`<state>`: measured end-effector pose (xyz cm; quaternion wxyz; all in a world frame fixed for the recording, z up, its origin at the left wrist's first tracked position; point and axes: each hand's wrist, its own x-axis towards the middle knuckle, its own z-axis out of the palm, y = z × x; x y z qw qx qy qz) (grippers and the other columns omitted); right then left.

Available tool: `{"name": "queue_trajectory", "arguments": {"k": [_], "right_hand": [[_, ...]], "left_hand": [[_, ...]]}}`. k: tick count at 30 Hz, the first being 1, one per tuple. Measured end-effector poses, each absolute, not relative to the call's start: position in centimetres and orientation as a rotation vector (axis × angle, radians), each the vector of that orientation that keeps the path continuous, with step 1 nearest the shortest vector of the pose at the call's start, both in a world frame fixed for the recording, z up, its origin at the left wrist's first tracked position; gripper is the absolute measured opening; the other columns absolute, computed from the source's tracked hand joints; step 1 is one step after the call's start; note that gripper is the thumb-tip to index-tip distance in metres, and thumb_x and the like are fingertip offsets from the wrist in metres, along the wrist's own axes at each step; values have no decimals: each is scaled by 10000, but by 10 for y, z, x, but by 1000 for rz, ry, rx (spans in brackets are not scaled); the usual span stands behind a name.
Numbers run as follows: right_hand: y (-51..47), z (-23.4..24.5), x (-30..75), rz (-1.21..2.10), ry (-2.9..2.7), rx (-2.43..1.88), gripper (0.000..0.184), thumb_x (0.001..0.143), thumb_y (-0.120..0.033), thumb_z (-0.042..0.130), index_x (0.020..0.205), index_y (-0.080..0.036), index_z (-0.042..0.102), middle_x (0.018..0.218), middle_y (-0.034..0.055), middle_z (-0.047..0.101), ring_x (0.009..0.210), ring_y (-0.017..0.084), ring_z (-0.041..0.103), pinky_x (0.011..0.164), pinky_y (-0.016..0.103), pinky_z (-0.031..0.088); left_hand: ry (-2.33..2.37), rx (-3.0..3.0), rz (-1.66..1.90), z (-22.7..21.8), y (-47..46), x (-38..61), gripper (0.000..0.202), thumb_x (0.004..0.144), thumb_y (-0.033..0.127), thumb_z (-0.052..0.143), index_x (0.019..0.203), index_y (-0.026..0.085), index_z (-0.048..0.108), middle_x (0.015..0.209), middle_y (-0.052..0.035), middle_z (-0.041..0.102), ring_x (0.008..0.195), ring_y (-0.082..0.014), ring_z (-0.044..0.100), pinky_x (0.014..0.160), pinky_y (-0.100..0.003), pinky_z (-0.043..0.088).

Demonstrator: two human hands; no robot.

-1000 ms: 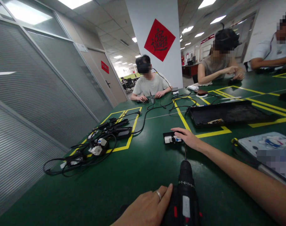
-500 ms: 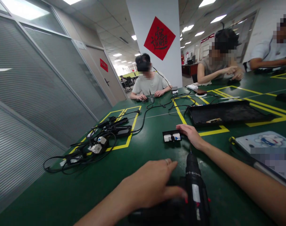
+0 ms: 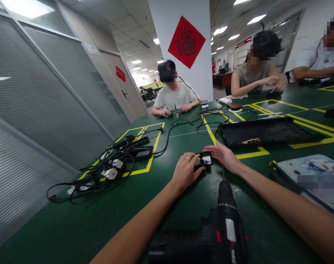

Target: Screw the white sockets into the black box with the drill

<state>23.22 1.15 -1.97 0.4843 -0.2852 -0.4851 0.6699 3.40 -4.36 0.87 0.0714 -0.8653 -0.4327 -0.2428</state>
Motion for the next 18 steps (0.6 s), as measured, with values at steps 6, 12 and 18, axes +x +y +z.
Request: {"name": "queue_trajectory", "arguments": {"k": [6,12,18], "right_hand": [[11,-19,230,1620,-1230,-712,496,972,-452,283,1032,-92,618,1111,126,583,1092,232,514,1022,377,334],[14,-25,228,1585,-1226,-689,436,958,-441,376,1010,-99,642,1084,126,595,1065,251,530,994,391,360],[17,-31,229,1563,-1213,-706,383,925,-442,484,1022,-104,635,1071,125,601,1047,263,540,978,402,379]], "left_hand": [[-1278,-2600,-731,7,-44,38,367,849,348,513,1169,168,506,1081,-106,551,1015,-237,512,893,-412,441],[-1311,-2615,-847,8,-50,33,377,848,369,503,1166,167,524,1087,-116,559,1004,-242,529,893,-415,441],[-1628,-2657,-1283,28,-66,5,341,827,283,538,1145,163,524,1053,-85,594,984,-198,569,911,-365,457]]}}
